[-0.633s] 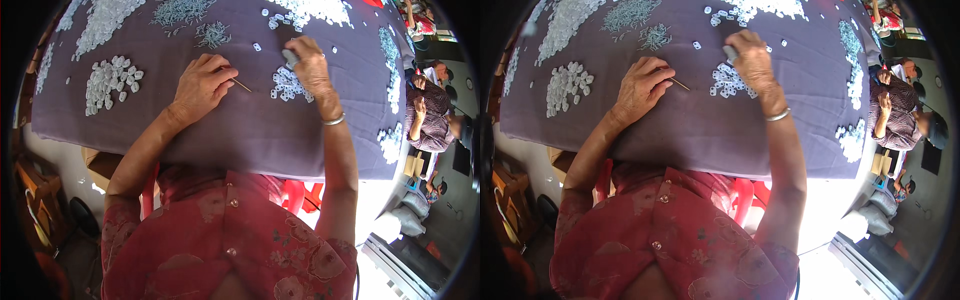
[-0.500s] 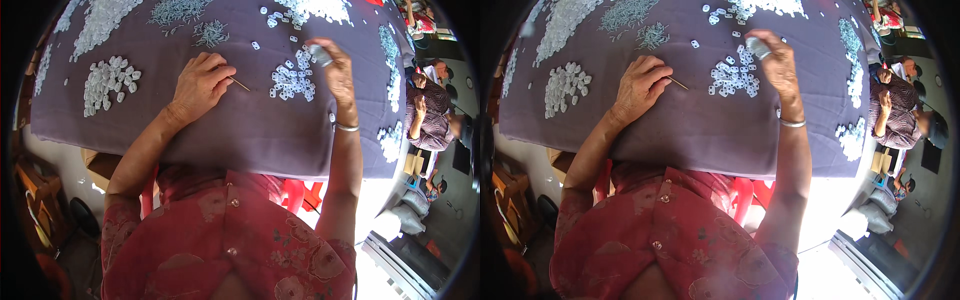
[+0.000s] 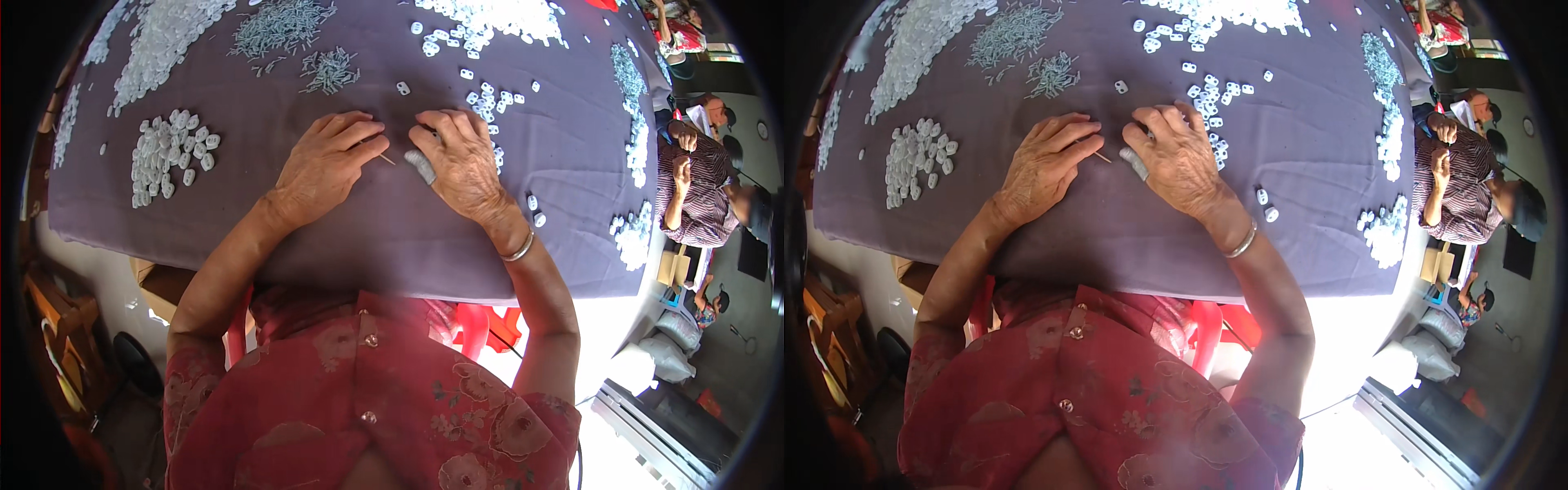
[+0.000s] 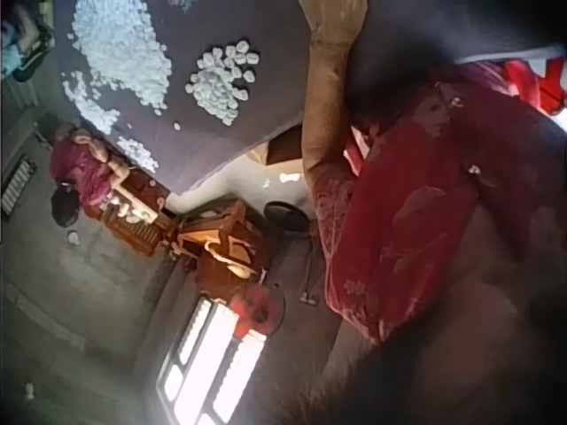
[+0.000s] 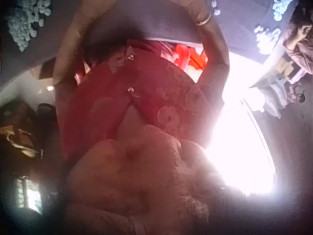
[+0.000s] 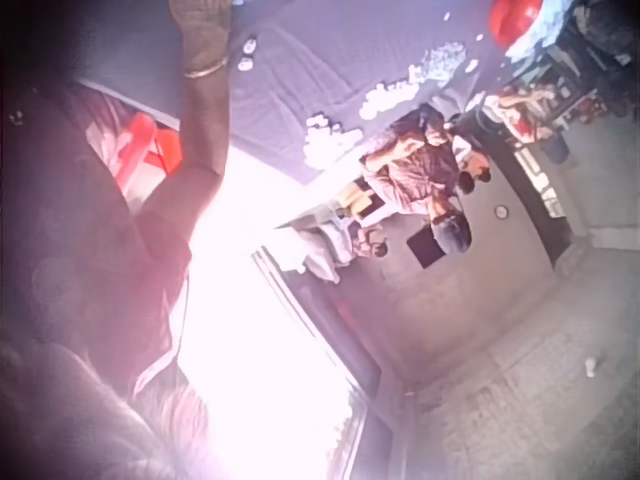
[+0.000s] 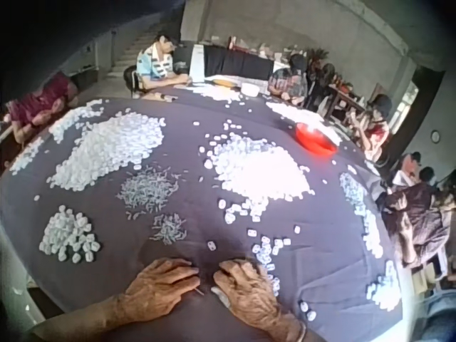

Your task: The person assembles plastic cord locks by hand, picking up plastic pieces and springs from the table and pressing the components together.

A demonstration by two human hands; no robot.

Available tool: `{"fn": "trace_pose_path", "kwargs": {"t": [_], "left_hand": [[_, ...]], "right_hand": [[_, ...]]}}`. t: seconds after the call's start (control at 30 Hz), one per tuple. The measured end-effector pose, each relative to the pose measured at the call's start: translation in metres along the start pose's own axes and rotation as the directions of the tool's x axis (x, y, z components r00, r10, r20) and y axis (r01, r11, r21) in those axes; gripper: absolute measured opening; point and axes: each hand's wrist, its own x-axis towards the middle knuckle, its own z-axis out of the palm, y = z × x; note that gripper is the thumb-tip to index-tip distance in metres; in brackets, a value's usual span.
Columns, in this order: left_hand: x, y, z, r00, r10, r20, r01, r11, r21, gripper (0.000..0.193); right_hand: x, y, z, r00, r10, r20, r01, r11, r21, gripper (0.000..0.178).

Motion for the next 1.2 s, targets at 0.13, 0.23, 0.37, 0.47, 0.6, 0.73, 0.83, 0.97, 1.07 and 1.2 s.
{"fn": "trace_pose_path", "kwargs": {"t": [0.13,0.23,0.37,0.47,0.6,0.73,0.83,0.97,1.07,1.2], "left_hand": [[0.001,0.001,-0.003,1.000,0.001,-0.030,-0.001,1.000,-0.012,0.038],[0.002,0.001,-0.004,0.999,-0.022,-0.035,0.021,0.999,-0.024,0.037],[0.005,0.001,-0.002,0.999,-0.011,-0.051,0.009,1.000,-0.024,0.036],[0.005,-0.001,-0.004,0.998,-0.013,-0.059,0.012,1.000,-0.025,0.035],[0.002,-0.002,-0.004,0.997,-0.008,-0.071,0.005,0.999,-0.041,0.034],[0.002,0.001,-0.004,0.997,-0.023,-0.078,0.019,0.999,-0.049,0.032],[-0.002,0.001,-0.005,0.997,-0.041,-0.066,0.037,0.998,-0.054,0.031],[0.005,0.003,-0.008,0.998,-0.035,-0.050,0.032,0.997,-0.072,0.033],[0.001,0.002,-0.008,0.998,-0.046,-0.046,0.043,0.997,-0.067,0.034],[0.007,-0.001,-0.005,0.998,-0.030,-0.051,0.026,0.996,-0.083,0.034]], "right_hand": [[0.009,0.034,0.001,1.000,-0.009,0.018,0.010,0.998,-0.062,0.025],[0.015,0.067,-0.003,0.999,0.035,0.015,-0.032,0.990,-0.141,0.024],[0.016,0.122,-0.005,0.989,0.144,-0.010,-0.143,0.961,-0.238,0.016],[0.022,0.159,-0.005,0.975,0.220,-0.036,-0.221,0.930,-0.292,0.014],[0.032,0.208,-0.001,0.964,0.257,-0.070,-0.266,0.915,-0.304,0.013],[0.042,0.247,0.004,0.932,0.343,-0.120,-0.363,0.860,-0.359,0.025],[0.057,0.256,0.008,0.859,0.471,-0.203,-0.512,0.776,-0.368,0.030],[0.072,0.283,0.014,0.786,0.451,-0.423,-0.555,0.816,-0.162,0.028],[0.117,0.254,0.026,0.748,0.513,-0.422,-0.561,0.828,0.012,0.047],[0.137,0.244,0.053,0.787,0.496,-0.367,-0.558,0.825,-0.083,0.053]]}}
